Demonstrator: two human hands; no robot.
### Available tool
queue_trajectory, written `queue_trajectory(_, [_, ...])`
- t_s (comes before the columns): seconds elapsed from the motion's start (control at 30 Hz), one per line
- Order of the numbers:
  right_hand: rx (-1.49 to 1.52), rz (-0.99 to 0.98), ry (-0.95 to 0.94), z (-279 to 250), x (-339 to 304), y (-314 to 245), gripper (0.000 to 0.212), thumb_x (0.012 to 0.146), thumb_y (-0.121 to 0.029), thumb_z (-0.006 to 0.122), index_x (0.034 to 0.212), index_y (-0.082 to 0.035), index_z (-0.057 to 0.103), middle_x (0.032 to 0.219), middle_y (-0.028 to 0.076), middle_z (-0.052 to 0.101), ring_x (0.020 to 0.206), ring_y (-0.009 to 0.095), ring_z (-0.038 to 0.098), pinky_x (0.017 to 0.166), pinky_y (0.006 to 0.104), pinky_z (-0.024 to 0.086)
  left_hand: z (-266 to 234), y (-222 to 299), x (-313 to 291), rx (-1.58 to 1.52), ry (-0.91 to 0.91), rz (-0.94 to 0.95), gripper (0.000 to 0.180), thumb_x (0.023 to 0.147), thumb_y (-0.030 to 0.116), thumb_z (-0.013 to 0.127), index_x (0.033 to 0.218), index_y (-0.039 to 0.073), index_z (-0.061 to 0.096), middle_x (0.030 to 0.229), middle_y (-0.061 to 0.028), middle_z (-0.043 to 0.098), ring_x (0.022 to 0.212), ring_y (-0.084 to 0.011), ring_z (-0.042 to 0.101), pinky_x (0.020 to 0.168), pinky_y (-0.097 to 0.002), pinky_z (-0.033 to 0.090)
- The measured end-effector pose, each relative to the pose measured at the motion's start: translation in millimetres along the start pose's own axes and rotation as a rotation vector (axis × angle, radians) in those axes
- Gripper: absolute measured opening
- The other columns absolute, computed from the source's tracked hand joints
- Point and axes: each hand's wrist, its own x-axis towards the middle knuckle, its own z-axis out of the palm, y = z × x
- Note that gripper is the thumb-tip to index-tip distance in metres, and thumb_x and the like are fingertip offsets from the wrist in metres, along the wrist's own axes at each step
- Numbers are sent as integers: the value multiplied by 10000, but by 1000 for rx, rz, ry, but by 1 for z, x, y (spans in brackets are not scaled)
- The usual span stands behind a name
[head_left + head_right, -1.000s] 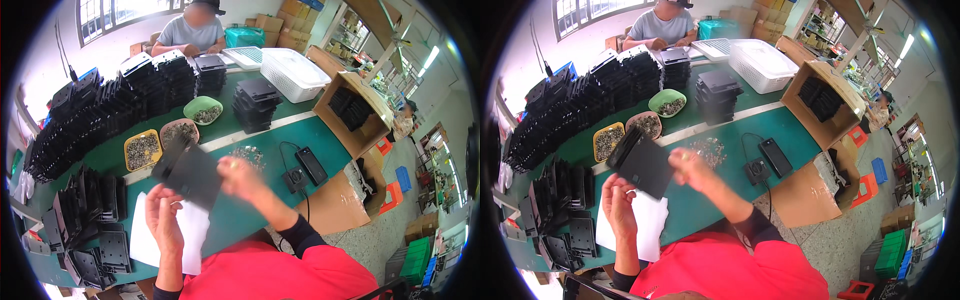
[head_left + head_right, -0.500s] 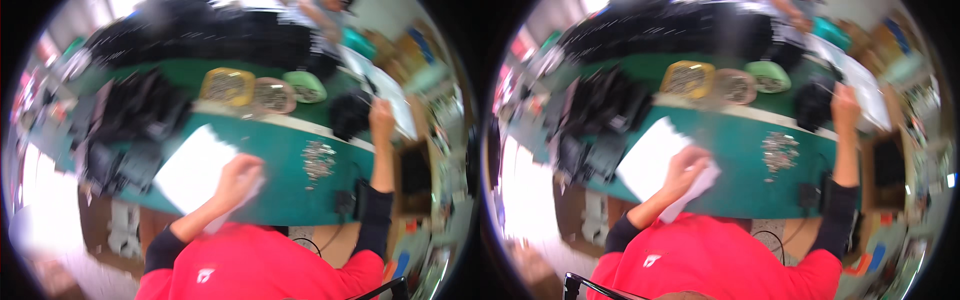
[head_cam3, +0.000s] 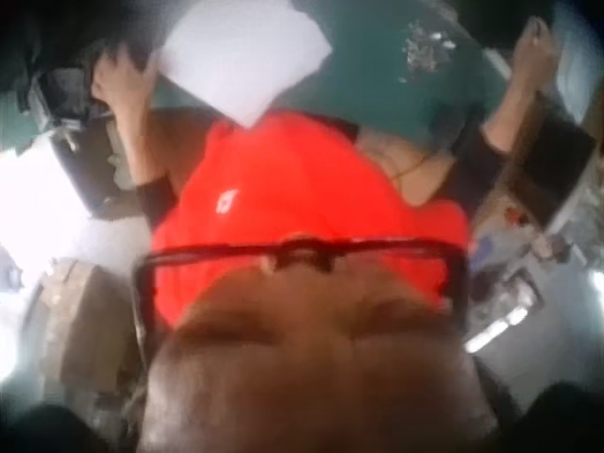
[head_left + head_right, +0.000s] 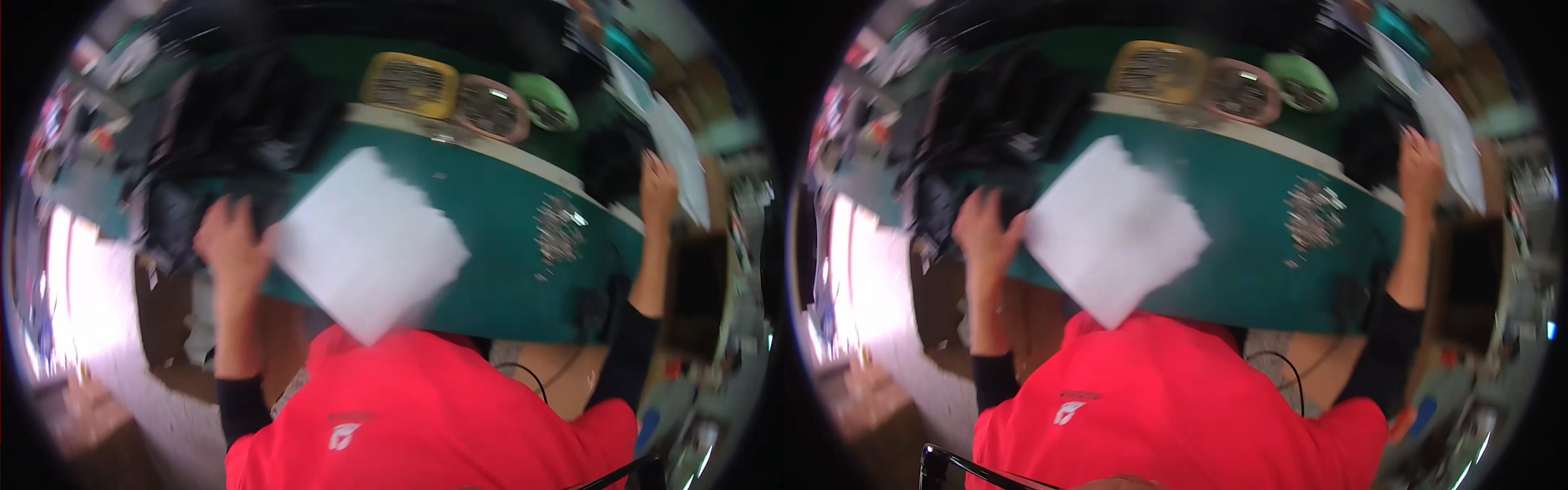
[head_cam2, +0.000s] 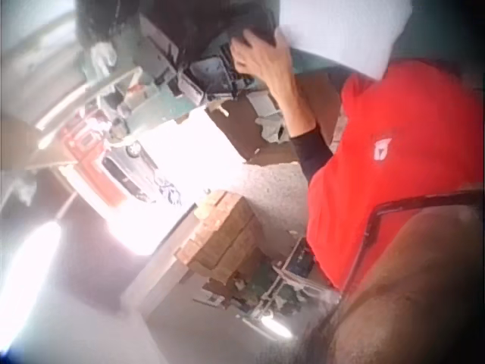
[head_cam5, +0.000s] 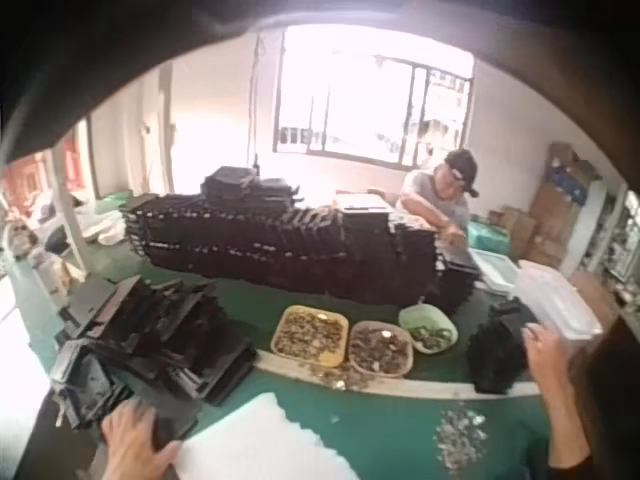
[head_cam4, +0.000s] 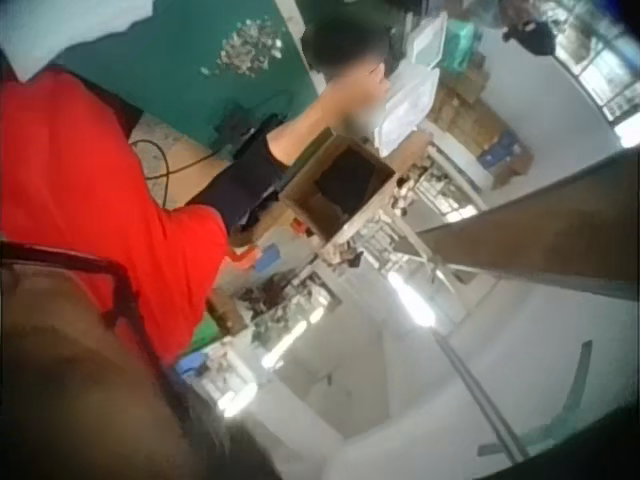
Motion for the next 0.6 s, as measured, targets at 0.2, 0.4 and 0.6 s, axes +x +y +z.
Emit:
queue_trajectory(0.2, [541, 207, -286, -37, -50, -65, 361, 986, -333, 570, 1062, 0, 686, 940, 205, 703, 872, 329, 700, 774, 386, 515, 20, -17, -2, -56, -140, 151, 531, 925, 269, 646, 1382, 27, 524, 1456, -232, 461, 1364, -385, 414, 1115, -501, 328])
queue_trajectory(0.4, [519, 193, -577, 3, -100, -90, 255, 926, -235, 608, 929, 7, 689, 817, 239, 660, 832, 437, 643, 731, 466, 511, 3, -26, -3, -285, -1, 226, 336, 990, 162, 572, 1280, -4, 606, 1286, -238, 608, 1188, -390, 589, 988, -435, 481])
queue_trajectory(0.6, [360, 175, -393, 52, -85, -87, 183, 861, -180, 648, 894, -17, 724, 925, 225, 687, 879, 414, 668, 788, 481, 537, -15, -28, 3, -172, 326, 241, 209, 971, 40, 582, 1161, -23, 640, 1041, -179, 710, 912, -339, 710, 758, -392, 570])
